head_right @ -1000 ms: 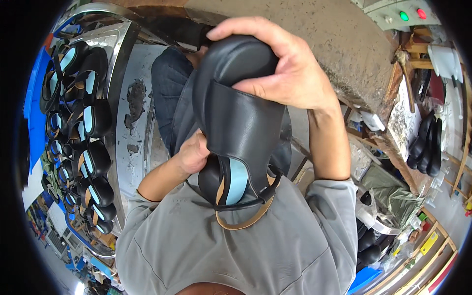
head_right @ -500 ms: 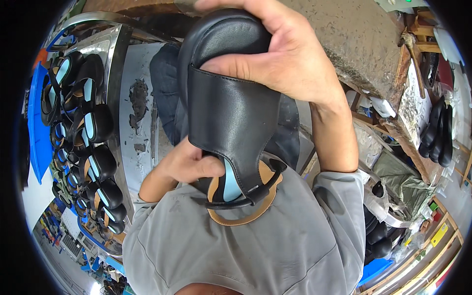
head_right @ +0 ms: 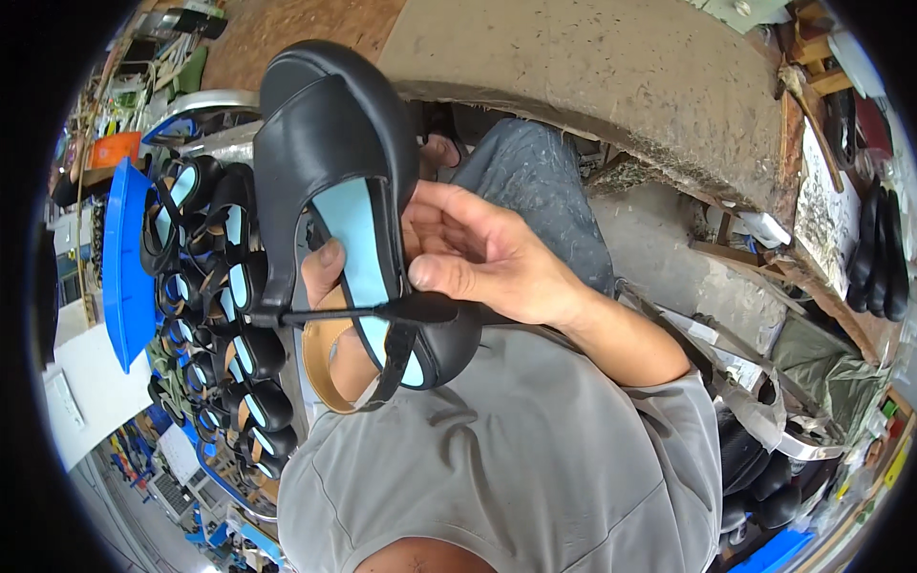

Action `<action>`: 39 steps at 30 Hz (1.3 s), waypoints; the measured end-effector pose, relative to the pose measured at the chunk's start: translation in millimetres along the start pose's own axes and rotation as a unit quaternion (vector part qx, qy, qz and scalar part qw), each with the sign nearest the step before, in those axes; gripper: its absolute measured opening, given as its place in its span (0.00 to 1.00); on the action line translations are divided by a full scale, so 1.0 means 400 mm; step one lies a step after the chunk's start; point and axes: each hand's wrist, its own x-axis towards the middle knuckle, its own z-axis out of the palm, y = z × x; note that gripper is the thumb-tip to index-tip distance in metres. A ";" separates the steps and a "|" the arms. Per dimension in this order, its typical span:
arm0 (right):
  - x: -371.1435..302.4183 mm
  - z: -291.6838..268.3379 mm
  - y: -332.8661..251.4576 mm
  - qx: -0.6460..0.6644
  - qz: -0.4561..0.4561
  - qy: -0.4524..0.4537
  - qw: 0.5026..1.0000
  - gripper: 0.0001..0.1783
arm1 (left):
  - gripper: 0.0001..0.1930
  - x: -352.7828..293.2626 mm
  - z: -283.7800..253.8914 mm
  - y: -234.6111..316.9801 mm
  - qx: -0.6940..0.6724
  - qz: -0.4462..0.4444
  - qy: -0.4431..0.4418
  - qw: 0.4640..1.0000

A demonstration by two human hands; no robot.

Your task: The person assembles black sandals by hand, pressing the upper straps onto the sole and adjusting the fit. They handle multiple pairs, picking them up from a nearby bin and placing them on the workbench, then returning them to the bin after assembly.

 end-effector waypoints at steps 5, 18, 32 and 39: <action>0.008 0.002 0.005 0.022 0.003 0.024 0.999 0.40 | 0.29 -0.007 0.046 0.020 0.214 0.065 0.060 0.973; -0.019 0.046 -0.044 -0.586 -0.266 0.073 0.762 0.54 | 0.30 0.046 0.083 0.048 0.087 0.140 0.073 0.984; -0.038 -0.106 0.021 -0.465 -0.260 0.166 0.830 0.52 | 0.47 0.016 0.029 0.067 0.226 0.315 -0.030 0.921; -0.065 -0.162 0.038 -0.289 -0.203 0.133 0.926 0.50 | 0.36 -0.018 0.115 0.199 0.321 0.425 -0.051 0.845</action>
